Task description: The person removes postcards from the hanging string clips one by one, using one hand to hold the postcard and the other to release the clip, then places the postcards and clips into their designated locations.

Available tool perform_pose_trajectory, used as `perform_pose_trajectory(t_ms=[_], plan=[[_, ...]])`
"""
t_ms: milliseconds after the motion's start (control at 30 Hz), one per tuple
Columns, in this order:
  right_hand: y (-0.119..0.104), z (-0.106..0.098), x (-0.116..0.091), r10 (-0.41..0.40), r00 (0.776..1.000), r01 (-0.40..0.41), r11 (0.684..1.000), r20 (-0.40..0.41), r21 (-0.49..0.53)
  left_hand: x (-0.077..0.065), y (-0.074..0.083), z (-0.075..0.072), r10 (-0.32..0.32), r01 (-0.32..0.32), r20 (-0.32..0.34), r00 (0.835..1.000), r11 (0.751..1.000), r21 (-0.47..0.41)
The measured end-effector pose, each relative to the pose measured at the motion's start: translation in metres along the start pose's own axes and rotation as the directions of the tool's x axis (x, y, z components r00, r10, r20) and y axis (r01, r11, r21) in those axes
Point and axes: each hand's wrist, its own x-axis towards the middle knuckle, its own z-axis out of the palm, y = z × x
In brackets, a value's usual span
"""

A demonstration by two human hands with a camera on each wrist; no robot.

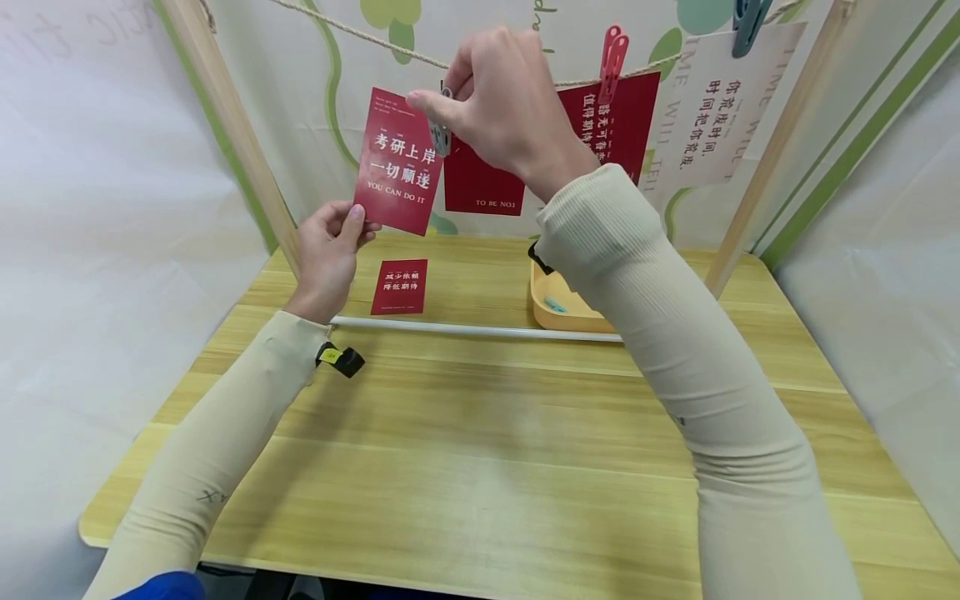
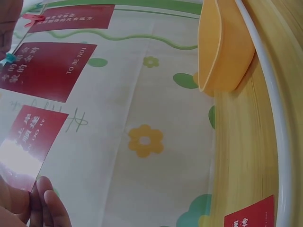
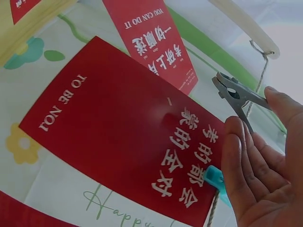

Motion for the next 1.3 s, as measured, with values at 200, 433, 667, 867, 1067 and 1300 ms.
perform_pose_trajectory(t_ms=[200,433,667,867,1067,1300], plan=[[0.006,0.002,-0.006,0.019,1.0,-0.019,1.0,0.023,0.01,0.0,-0.002,0.0,-0.014,0.014,-0.001,1.0,1.0,-0.002],[0.016,0.006,-0.014,0.017,0.999,-0.017,1.0,0.048,-0.001,0.002,-0.004,0.001,-0.027,0.027,-0.018,0.999,1.0,-0.001],[0.026,0.009,-0.022,0.026,0.997,-0.026,1.0,0.067,-0.005,0.001,-0.004,0.001,-0.035,0.035,-0.025,0.999,0.999,0.015],[0.034,0.011,-0.031,0.044,0.995,-0.044,0.999,0.09,0.001,0.0,-0.007,0.001,-0.059,0.059,-0.027,0.998,0.998,0.025],[0.042,0.013,-0.038,0.045,0.993,-0.046,0.999,0.109,0.004,-0.003,-0.007,0.002,-0.049,0.05,-0.021,0.999,0.998,0.028],[0.049,0.017,-0.045,0.043,0.993,-0.043,0.999,0.111,0.003,-0.004,-0.009,0.005,-0.071,0.072,-0.025,0.997,0.996,0.053]])
